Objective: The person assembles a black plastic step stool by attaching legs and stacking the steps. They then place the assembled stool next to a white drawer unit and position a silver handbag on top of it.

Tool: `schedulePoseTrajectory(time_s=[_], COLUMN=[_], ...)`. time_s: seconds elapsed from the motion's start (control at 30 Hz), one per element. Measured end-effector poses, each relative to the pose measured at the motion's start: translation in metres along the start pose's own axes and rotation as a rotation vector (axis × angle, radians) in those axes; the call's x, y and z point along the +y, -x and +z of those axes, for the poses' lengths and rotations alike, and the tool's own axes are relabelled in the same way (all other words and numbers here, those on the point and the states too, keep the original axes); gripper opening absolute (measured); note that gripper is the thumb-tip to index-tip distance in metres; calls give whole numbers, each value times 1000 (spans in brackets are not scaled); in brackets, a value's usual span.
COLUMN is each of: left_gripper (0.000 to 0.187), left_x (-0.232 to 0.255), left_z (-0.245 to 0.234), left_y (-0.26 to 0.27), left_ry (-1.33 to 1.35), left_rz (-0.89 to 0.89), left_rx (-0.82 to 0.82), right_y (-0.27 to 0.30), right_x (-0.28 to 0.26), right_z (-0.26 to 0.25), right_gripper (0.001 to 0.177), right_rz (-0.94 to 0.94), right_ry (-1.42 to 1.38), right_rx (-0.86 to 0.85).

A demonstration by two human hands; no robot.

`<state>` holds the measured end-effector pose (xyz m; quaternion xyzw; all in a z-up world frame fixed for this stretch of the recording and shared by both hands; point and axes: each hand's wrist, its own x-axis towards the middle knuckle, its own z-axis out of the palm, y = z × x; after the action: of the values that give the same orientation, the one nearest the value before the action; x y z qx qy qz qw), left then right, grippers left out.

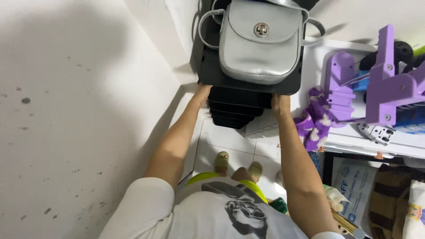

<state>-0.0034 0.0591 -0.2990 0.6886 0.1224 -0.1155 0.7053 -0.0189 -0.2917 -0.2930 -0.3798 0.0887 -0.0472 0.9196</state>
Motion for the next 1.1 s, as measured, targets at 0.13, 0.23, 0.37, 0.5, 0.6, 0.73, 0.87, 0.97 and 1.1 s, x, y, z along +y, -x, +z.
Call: schedulePoseTrajectory(time_s=[0.13,0.23,0.37,0.5,0.6,0.73,0.87,0.97,1.1], left_gripper=[73,66,63,64,66,73,78,78,70], left_x=[-2,-3,36,55,37,-13,-11,7,50], left_z=[-15,-11,-3,4,3,-8,-15,-5,6], left_y=[-18,-10,24,41,22,-14,-21,-8,29], left_ry=[-299,-367,-362,-360,-335,-379,-532,-600,-393], left_rz=[215,482,480,477,371,116,57,87,69], left_rx=[32,86,71,111,138,151,168,171,191], right_y=[16,9,15,35,27,13,44,112,187], right_x=[1,14,32,28,25,13,-18,-67,-153], right_z=[-34,-19,-12,-1,-7,-6,33,79,107], right_gripper=[22,20,10,18,26,33,39,45,49], right_rz=[-686,-25,-97,-34,-112,-168,-163,-157,-48], right_ry=[1617,429,129,57,13,416,975,1171,1395], right_rx=[-152,197,284,274,147,113,147,59,-96])
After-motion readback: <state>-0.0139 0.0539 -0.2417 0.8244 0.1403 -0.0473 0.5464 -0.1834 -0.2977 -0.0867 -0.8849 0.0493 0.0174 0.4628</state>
